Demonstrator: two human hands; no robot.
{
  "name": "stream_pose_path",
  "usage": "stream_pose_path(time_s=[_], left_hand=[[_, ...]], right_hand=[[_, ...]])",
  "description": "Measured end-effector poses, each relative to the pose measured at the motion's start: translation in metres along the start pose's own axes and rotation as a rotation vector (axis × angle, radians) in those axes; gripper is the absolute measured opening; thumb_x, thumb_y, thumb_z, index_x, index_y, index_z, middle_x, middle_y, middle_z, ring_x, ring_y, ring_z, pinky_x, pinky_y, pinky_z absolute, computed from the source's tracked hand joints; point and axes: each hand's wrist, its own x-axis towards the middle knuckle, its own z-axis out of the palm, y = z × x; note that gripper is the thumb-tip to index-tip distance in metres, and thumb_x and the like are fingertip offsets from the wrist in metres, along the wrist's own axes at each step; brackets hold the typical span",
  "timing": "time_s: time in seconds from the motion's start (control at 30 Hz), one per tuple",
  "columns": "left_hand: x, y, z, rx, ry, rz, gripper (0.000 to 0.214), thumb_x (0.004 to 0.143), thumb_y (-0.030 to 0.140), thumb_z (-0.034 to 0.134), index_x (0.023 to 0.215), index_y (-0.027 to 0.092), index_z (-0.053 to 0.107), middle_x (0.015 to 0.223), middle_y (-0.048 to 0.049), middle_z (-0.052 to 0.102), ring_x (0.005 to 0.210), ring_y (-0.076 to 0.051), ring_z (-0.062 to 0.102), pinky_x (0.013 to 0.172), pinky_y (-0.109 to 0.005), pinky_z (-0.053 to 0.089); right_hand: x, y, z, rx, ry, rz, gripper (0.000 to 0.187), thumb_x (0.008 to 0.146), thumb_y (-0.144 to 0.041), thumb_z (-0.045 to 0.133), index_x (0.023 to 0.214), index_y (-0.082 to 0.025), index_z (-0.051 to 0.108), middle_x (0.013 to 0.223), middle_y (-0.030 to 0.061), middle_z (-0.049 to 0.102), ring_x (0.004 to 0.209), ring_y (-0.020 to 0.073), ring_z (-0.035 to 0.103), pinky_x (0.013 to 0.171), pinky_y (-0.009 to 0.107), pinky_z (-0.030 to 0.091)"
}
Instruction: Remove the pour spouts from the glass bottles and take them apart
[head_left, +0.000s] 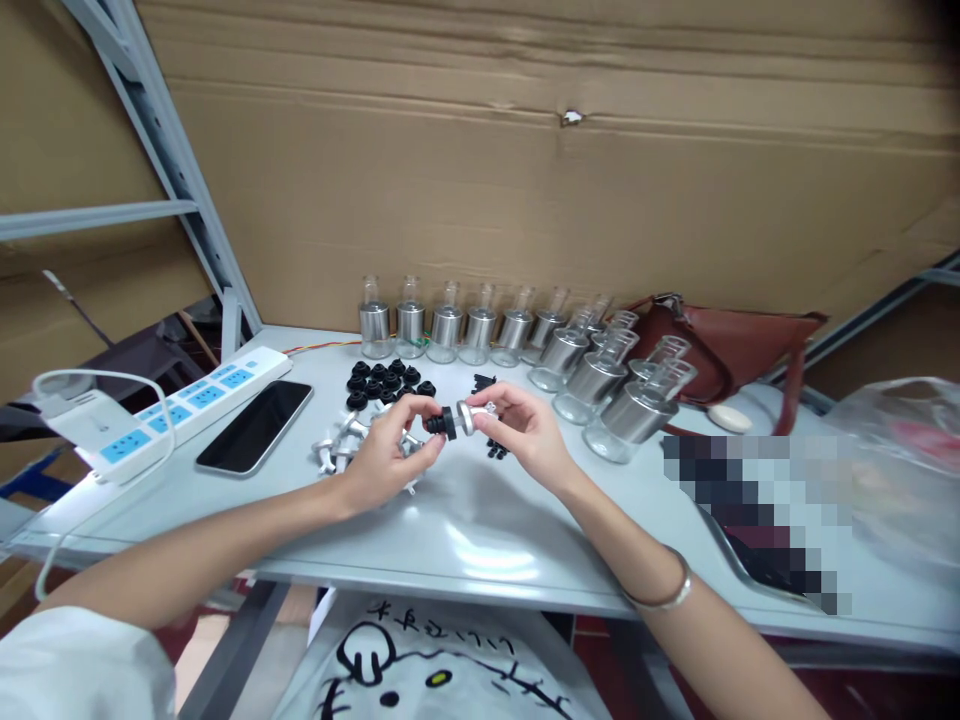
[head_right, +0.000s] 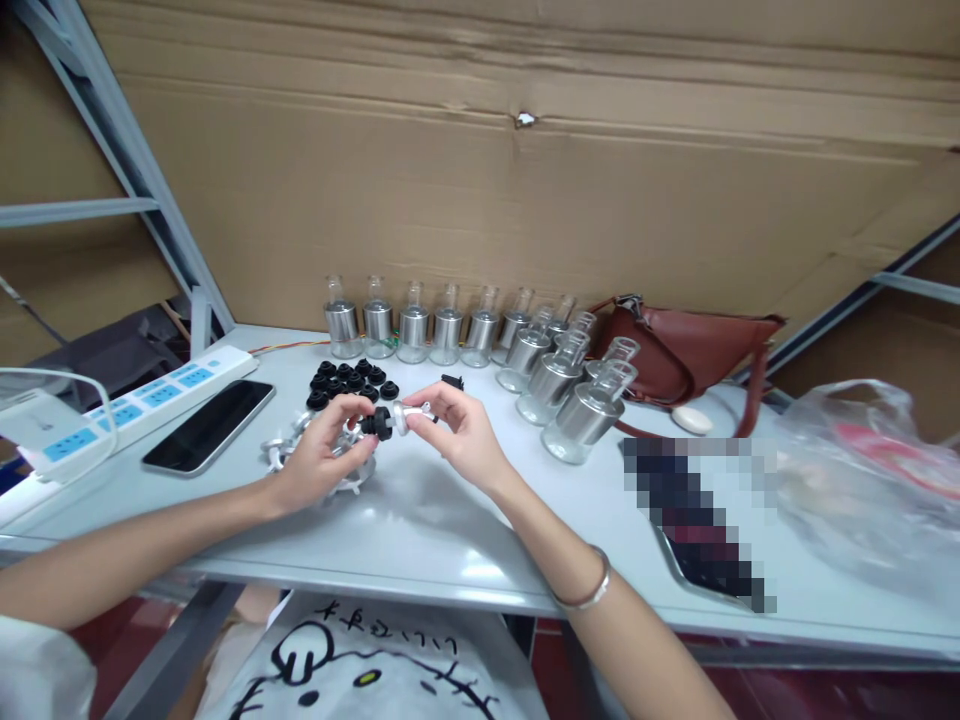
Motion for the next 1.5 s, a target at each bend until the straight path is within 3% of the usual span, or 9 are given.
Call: stream_pose_path(time_s=[0.57,1.13,1.33,1.5], left_hand=[[0.002,0.003,-0.003,0.057,0.009,0.083,0.017,0.082,0.023,0.057,0.098,0.02,0.056,0.09,-0.003,0.061,0.08,-0.016,0.055,0.071,-0.028,0.044],[0.005,0.0,-0.004,0.126,0.011,0.358,0.017,0.084,0.012,0.054,0.099,0.019,0.053,0.089,-0.0033,0.058,0.082,-0.015,0.055,0.073,-0.026,0.045],[0.002,0.004,-0.003,0.132,0.0,0.348,0.015,0.084,0.015,0.054,0.098,0.019,0.052,0.088,-0.0032,0.058,0.081,-0.015,0.055,0.073,-0.027,0.045],[-0.001,0.003,-0.003,0.151,-0.02,0.315,0.013,0.085,0.016,0.052,0.098,0.019,0.053,0.089,-0.0034,0.06,0.083,-0.016,0.056,0.075,-0.028,0.044]], right_hand=[[-0.005,0.0,0.003,-0.01,-0.04,-0.046,0.022,0.08,-0.04,0.068,0.083,-0.02,0.06,0.076,0.0021,0.064,0.069,0.0146,0.059,0.067,0.03,0.045],[-0.007,-0.005,0.005,-0.103,-0.097,-0.097,0.021,0.087,-0.038,0.06,0.086,-0.018,0.054,0.064,0.0004,0.063,0.061,0.0134,0.06,0.065,0.028,0.046],[-0.009,-0.007,0.007,-0.164,-0.069,-0.138,0.024,0.087,-0.042,0.058,0.083,-0.018,0.055,0.066,0.0009,0.061,0.064,0.0143,0.058,0.065,0.029,0.045],[-0.011,-0.01,0.008,-0.25,-0.038,-0.163,0.018,0.086,-0.034,0.057,0.08,-0.018,0.055,0.065,0.0008,0.061,0.061,0.0134,0.058,0.062,0.028,0.044]])
